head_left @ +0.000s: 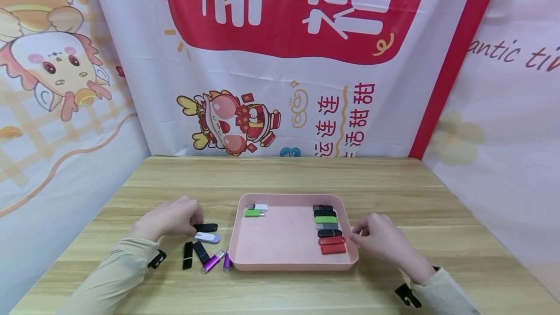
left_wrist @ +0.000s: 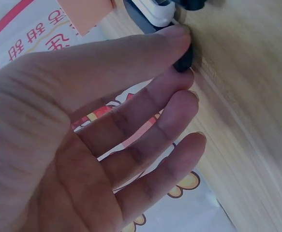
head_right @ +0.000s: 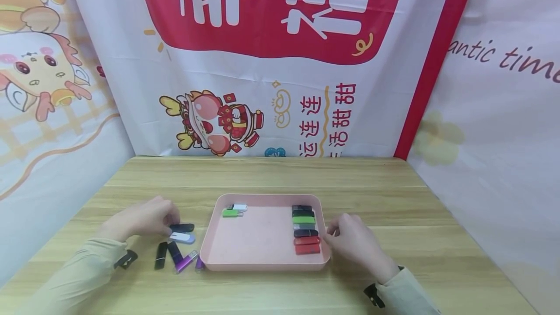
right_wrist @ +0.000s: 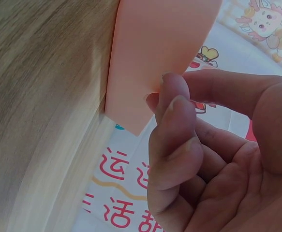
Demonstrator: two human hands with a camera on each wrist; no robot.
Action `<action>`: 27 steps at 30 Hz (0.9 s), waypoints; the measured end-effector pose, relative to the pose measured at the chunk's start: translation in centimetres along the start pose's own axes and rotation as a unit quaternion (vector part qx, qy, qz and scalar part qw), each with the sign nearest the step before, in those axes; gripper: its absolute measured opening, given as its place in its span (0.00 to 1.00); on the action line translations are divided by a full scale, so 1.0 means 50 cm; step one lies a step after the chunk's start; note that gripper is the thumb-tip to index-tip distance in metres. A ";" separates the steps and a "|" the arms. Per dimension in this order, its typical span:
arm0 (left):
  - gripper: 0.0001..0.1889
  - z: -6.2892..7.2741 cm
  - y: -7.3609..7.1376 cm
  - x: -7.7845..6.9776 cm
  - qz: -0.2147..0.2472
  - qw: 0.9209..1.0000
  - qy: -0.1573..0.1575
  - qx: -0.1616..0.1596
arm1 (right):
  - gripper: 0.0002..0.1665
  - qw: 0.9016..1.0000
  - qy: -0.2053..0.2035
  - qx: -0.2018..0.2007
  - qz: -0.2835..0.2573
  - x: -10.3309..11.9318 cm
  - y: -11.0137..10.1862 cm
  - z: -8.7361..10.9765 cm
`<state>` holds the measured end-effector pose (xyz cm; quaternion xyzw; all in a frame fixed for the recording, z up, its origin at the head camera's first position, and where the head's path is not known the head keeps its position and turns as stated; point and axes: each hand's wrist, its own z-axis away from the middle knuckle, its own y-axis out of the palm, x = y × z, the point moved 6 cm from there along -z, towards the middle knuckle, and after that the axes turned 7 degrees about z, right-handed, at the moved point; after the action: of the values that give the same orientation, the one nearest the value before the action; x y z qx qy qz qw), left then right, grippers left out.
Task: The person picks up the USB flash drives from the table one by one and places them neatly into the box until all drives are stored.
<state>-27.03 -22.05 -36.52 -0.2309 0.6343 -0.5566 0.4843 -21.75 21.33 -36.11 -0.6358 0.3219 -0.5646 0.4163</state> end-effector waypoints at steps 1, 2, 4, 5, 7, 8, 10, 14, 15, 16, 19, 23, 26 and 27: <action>0.10 0.000 0.000 -0.001 -0.001 1.000 0.001 -0.001 | 0.04 1.000 0.001 0.000 0.000 0.000 0.000 0.001; 0.10 0.000 0.000 -0.001 -0.002 1.000 0.001 -0.001 | 0.04 1.000 0.003 0.000 0.001 0.000 0.000 0.001; 0.09 0.000 0.001 -0.002 -0.003 1.000 0.004 -0.001 | 0.04 1.000 0.007 0.001 0.002 -0.001 0.000 0.001; 0.09 0.000 0.001 -0.002 -0.004 1.000 0.006 -0.002 | 0.04 1.000 0.008 0.002 0.002 -0.001 0.000 0.001; 0.09 0.000 0.002 -0.001 -0.004 1.000 0.007 0.000 | 0.04 1.000 0.010 0.004 0.000 -0.001 0.001 0.001; 0.09 0.000 0.002 -0.001 -0.005 1.000 0.007 0.000 | 0.03 1.000 0.011 0.006 -0.001 -0.001 0.002 0.001; 0.09 0.000 0.002 0.000 -0.005 1.000 0.008 -0.001 | 0.03 1.000 0.015 0.009 -0.002 -0.001 0.003 0.000; 0.09 0.000 0.000 0.000 -0.006 1.000 0.007 -0.002 | 0.03 1.000 0.019 0.008 -0.003 -0.002 0.002 -0.001; 0.09 -0.001 0.000 0.000 -0.006 1.000 0.007 -0.002 | 0.03 1.000 0.017 0.007 -0.002 -0.003 0.002 -0.002; 0.09 -0.001 -0.001 -0.001 -0.006 1.000 0.007 -0.003 | 0.03 1.000 0.016 0.006 -0.002 -0.003 0.002 -0.001; 0.08 -0.002 -0.002 -0.004 -0.009 1.000 0.009 -0.002 | 0.03 1.000 0.014 0.005 -0.003 -0.002 0.001 -0.001; 0.09 -0.001 -0.003 -0.006 -0.012 1.000 0.012 -0.004 | 0.04 1.000 0.012 0.006 -0.001 -0.002 0.001 0.001; 0.09 0.001 -0.003 -0.005 -0.014 1.000 0.013 -0.007 | 0.04 1.000 0.012 0.007 -0.001 -0.002 0.002 0.001; 0.09 0.002 -0.004 -0.005 -0.014 1.000 0.013 -0.007 | 0.04 1.000 0.012 0.007 -0.001 -0.002 0.003 0.001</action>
<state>-26.89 -21.92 -36.25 -0.2361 0.6412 -0.5617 0.4664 -21.72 21.34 -36.27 -0.6263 0.3223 -0.5750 0.4162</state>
